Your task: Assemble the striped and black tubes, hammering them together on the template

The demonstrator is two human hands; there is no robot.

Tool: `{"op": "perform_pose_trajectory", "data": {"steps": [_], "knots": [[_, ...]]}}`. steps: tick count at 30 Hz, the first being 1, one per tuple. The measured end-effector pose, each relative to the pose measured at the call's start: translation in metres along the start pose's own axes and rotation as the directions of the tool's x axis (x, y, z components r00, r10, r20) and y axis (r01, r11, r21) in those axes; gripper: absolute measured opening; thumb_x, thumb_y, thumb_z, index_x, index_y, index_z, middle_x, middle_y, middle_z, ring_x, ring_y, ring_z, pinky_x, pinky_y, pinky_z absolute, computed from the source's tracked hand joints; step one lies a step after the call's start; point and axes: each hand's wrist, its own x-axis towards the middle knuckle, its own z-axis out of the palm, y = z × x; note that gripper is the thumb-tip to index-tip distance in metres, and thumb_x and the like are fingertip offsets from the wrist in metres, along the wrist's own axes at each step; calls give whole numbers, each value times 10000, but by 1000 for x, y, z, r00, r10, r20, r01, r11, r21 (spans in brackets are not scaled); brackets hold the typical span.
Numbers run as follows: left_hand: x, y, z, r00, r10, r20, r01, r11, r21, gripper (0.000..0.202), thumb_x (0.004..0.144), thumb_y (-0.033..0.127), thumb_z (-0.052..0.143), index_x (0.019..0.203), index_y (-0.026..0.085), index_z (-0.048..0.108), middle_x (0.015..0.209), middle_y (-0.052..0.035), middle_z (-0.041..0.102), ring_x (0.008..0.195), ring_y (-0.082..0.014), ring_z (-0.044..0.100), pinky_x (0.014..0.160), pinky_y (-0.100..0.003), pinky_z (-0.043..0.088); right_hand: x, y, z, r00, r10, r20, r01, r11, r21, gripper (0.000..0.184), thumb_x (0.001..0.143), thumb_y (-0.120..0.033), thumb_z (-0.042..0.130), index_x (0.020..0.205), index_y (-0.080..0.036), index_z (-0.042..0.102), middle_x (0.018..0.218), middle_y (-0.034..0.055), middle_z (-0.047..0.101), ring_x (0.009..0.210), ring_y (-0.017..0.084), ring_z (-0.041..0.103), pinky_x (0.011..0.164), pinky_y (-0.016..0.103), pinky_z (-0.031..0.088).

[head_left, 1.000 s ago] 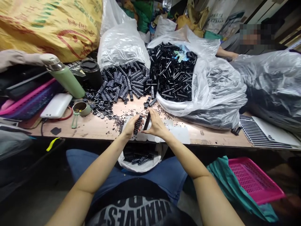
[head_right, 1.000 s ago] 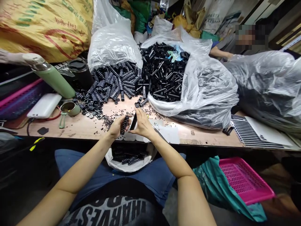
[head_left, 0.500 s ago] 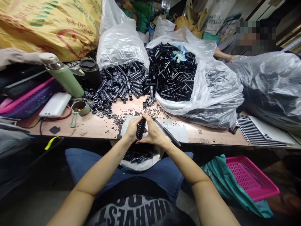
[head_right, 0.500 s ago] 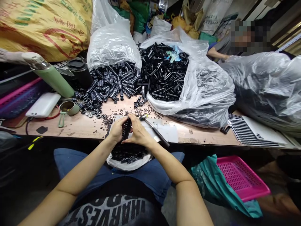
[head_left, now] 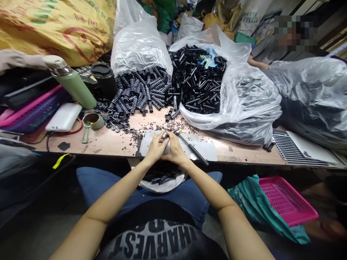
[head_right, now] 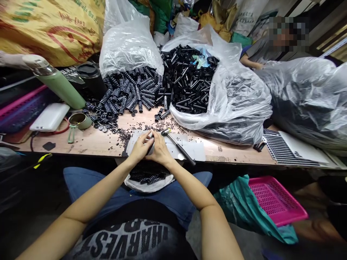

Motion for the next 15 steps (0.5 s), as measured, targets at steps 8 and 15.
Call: {"op": "perform_pose_trajectory", "data": {"steps": [8, 15], "knots": [[0, -39, -11, 794, 433, 428, -601, 445, 664, 356, 924, 142, 401, 1238, 131, 568, 1018, -153, 642, 928, -236, 575, 824, -404, 449, -23, 40, -37, 885, 442, -146, -453, 748, -485, 355, 850, -325, 590, 1141, -128, 545, 1202, 214, 554, 1182, 339, 478, 945, 488, 405], [1, -38, -20, 761, 433, 482, -622, 276, 733, 393, 921, 106, 374, 1253, 184, 568, 1112, -126, 665, 1003, -247, 576, 899, -469, 357, -55, 17, -62, 844, 527, -99, -526, 776, -348, 335, 1007, -398, 234, 1013, -204, 507, 770, 47, 641, 691, 192, 605, 626, 263, 367]]}}
